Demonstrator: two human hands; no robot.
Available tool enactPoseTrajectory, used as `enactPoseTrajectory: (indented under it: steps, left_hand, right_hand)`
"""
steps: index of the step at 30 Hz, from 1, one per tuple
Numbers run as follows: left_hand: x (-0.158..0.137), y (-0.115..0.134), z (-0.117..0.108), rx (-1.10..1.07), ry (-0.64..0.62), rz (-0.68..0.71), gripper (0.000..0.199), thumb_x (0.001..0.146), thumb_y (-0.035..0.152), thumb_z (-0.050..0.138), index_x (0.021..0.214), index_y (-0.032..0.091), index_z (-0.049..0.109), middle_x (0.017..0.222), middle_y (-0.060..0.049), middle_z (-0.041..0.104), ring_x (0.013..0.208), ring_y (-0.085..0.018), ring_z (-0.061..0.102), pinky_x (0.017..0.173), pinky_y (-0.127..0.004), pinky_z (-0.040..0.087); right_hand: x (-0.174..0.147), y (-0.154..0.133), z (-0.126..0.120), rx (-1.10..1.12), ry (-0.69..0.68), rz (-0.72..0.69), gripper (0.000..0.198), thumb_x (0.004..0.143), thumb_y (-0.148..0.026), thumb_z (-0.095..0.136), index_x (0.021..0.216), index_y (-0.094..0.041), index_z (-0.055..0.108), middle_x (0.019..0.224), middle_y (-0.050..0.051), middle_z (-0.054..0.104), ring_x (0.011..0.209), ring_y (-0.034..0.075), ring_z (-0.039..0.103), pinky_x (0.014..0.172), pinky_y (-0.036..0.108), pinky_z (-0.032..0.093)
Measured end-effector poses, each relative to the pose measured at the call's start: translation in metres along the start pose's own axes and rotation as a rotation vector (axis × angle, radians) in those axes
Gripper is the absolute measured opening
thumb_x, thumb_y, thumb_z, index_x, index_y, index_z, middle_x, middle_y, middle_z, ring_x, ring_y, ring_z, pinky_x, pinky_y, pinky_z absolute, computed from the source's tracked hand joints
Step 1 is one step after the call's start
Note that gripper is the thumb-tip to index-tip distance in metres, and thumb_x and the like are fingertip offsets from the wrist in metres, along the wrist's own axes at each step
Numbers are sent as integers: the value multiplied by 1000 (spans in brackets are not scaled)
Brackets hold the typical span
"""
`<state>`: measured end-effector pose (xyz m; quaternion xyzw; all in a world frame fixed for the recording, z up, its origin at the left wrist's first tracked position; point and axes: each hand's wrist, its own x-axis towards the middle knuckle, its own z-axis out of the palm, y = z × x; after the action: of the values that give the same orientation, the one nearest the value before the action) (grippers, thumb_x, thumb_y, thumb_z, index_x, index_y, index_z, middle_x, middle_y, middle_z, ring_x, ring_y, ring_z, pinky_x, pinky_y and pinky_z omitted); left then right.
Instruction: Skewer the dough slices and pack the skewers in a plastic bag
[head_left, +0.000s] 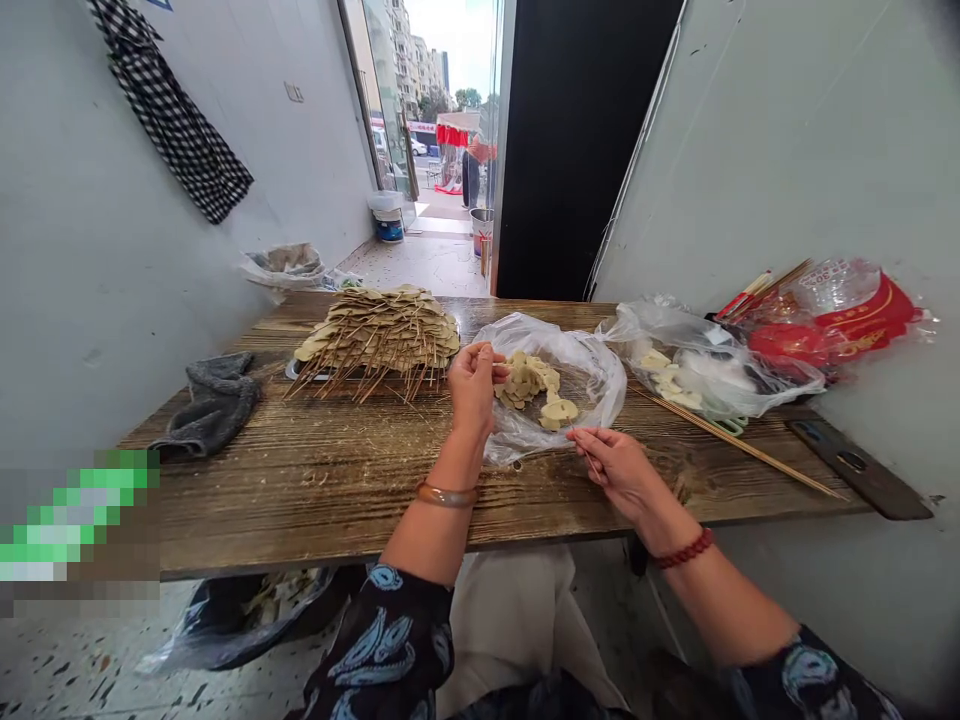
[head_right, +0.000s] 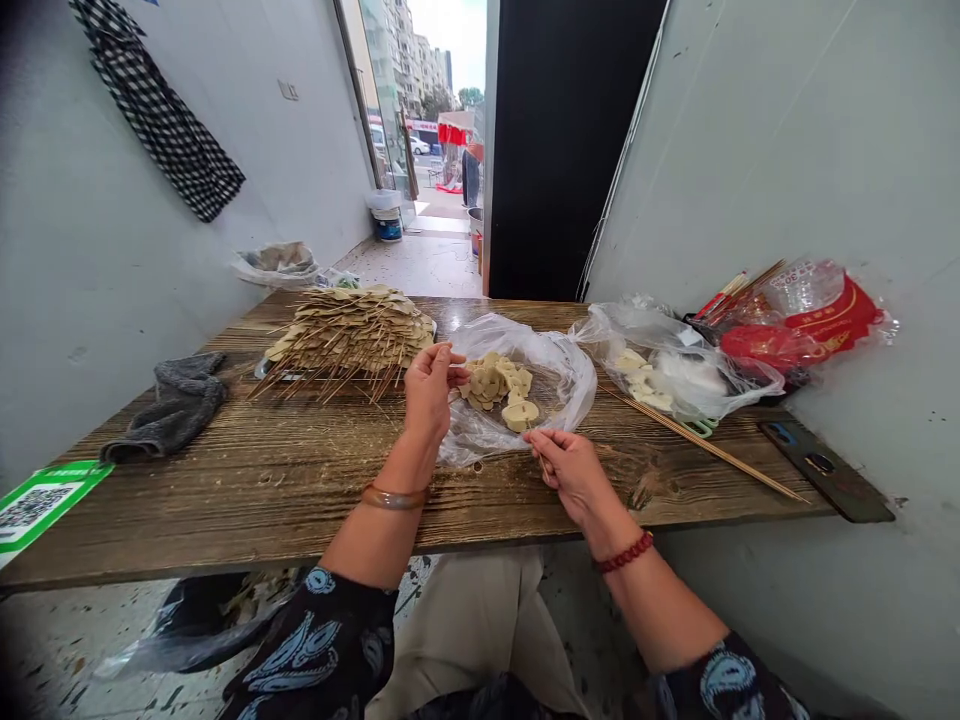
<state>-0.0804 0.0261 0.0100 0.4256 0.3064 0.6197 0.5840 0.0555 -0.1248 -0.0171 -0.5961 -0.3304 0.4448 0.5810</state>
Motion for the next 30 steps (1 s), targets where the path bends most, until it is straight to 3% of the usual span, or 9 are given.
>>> enactPoseTrajectory:
  steps: [4,8,13,18,24,30]
  left_hand:
    - [1,-1,0,14,2,26,29,76,41,65,89,16,56,71,2,63,48,-7,57,49,-19,45]
    - [0,-3,0,35,-8,27,29,76,39,65,90,16,57,71,1,63,49,-7,57,48,-19,44]
    - [-1,-5,1,45,-27,7,28,76,38,63,90,16,56,71,1,62,49,-6,57,48,-17,44]
    - [-1,-5,2,59,-34,3,28,75,38,64,90,16,57,70,1,62,49,-7,57,48,-17,44]
    - [-1,-7,1,69,-38,-5,26,76,36,64,90,15,57,70,1,63,49,-7,57,48,-19,44]
    - [-1,-7,1,91,-40,-20,27,75,37,63,91,15,57,71,1,63,49,-7,58,48,-19,44]
  right_hand:
    - [27,-3,16,-121,-44,-46,40,68,-54,66,78,-16,68,61,0,58,45,6,44,38,18,33]
    - [51,-9,20,-373,-129,-101,27,79,-38,58,83,-16,71,74,5,69,55,11,58,45,21,41]
    - [67,-14,2,-788,-117,-248,15,76,-19,59,80,-18,74,72,4,71,69,17,62,63,25,43]
    - [66,-10,-3,-1076,-103,-345,8,72,-19,64,73,-18,72,79,7,68,78,20,59,66,27,37]
    - [64,6,1,-1161,-51,-413,14,75,-29,66,84,-19,72,85,7,64,76,19,55,63,27,34]
    - [65,16,-10,-1048,-6,-473,10,78,-27,63,78,-18,68,71,2,63,64,14,54,60,25,38]
